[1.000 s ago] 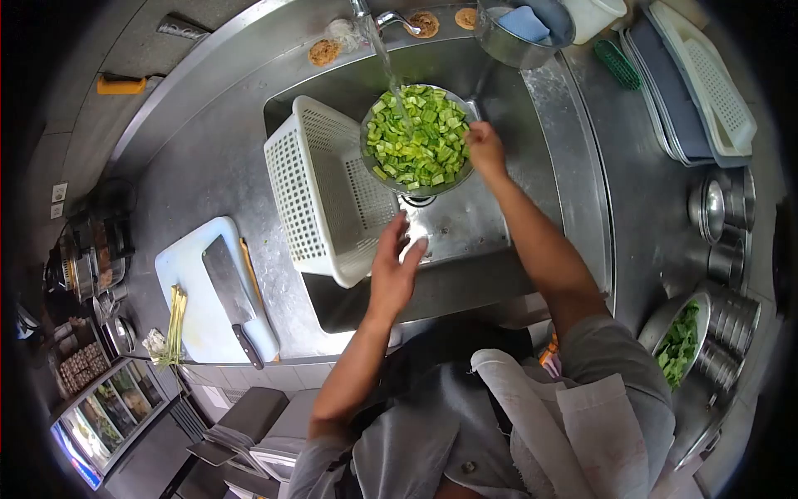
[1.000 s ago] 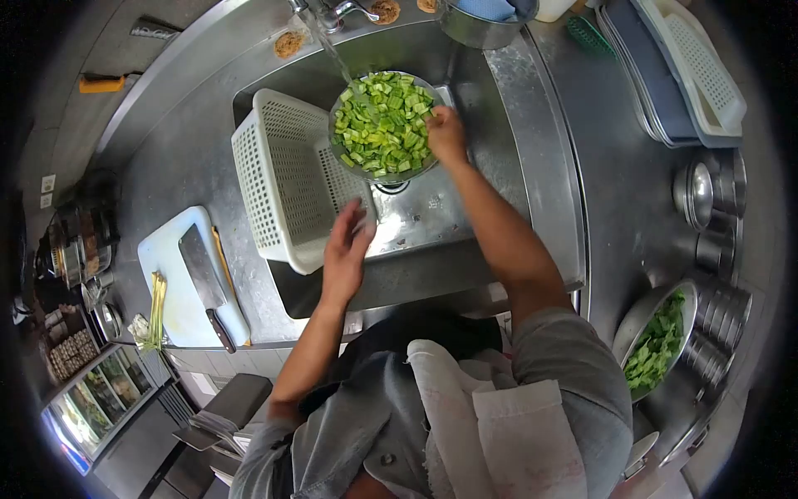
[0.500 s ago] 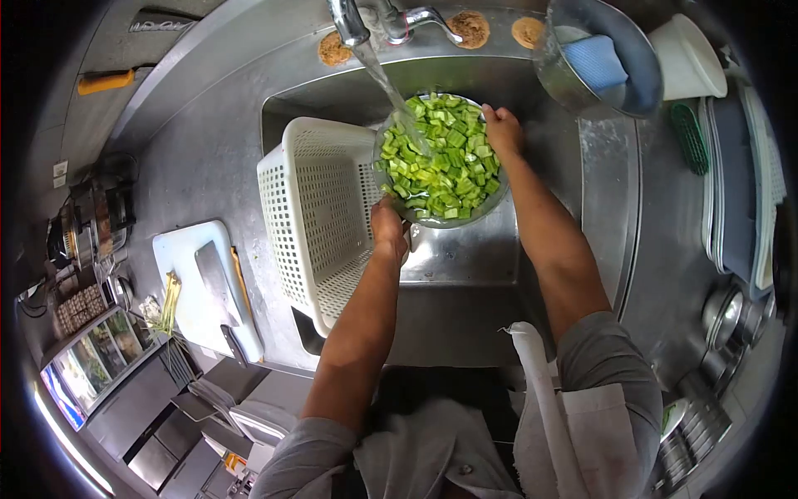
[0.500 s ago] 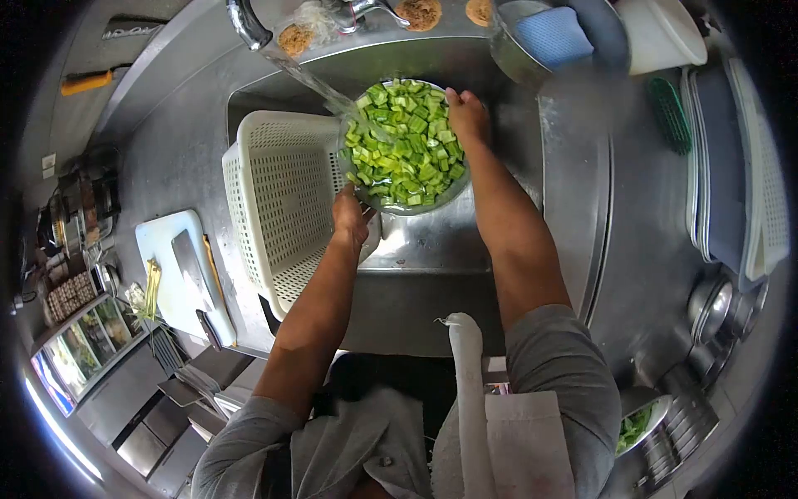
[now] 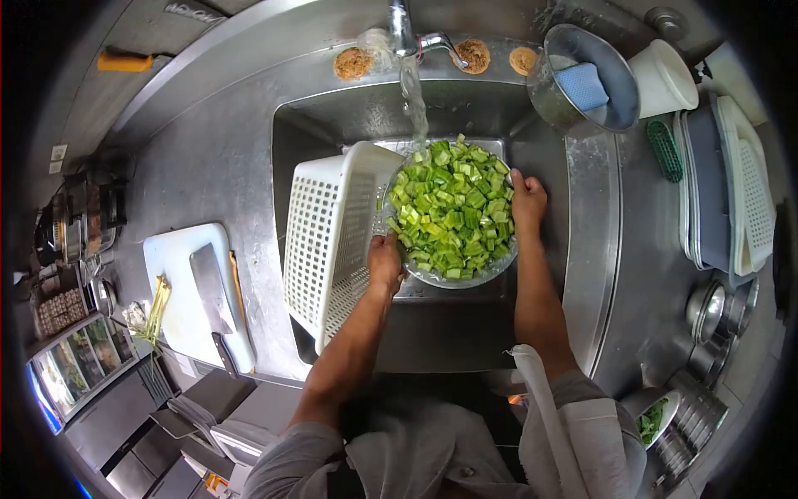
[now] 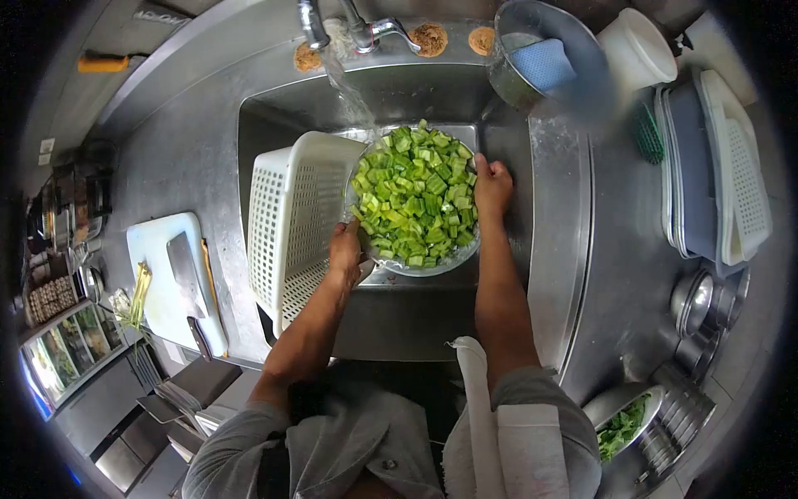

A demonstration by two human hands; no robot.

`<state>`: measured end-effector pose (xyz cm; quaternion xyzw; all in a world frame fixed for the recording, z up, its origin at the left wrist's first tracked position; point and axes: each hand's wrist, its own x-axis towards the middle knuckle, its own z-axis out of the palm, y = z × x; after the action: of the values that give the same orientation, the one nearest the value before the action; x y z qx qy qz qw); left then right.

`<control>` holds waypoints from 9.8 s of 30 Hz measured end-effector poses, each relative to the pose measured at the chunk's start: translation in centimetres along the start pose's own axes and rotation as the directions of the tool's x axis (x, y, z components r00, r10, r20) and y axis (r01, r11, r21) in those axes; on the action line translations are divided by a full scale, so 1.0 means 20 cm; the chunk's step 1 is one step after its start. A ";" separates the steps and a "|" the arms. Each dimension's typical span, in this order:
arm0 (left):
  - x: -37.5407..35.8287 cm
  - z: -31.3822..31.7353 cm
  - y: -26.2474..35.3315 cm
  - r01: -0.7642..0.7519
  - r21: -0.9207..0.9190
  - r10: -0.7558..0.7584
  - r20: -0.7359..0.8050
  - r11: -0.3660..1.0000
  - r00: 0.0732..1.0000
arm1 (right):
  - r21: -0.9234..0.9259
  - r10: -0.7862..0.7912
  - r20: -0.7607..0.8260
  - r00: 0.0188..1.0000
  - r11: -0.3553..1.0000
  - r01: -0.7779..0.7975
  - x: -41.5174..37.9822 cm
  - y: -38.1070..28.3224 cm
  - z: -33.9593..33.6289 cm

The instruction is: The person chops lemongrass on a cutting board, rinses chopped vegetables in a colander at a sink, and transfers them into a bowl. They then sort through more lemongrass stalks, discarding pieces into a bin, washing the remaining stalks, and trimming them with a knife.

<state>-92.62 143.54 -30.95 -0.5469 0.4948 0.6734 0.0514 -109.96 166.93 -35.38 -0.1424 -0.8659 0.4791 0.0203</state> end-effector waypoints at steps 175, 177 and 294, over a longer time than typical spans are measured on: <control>-0.07 -0.90 0.59 -0.721 0.534 0.495 0.815 -0.442 0.300 | -0.421 0.214 0.896 0.390 0.127 0.898 -0.48 0.39 0.88; -0.07 -0.90 0.57 -0.708 0.534 0.500 0.816 -0.462 0.289 | -0.460 0.174 0.887 0.427 0.257 0.850 -0.45 0.36 1.08; -0.11 -0.89 0.59 -0.700 0.567 0.476 0.804 -0.435 0.356 | 0.431 -0.100 0.539 0.836 0.886 -0.172 0.28 -0.84 0.40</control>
<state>-86.75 125.76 -20.47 0.0827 0.9890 0.1160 0.0405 -120.62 153.41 -26.15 -0.0072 -0.6926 0.6919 -0.2038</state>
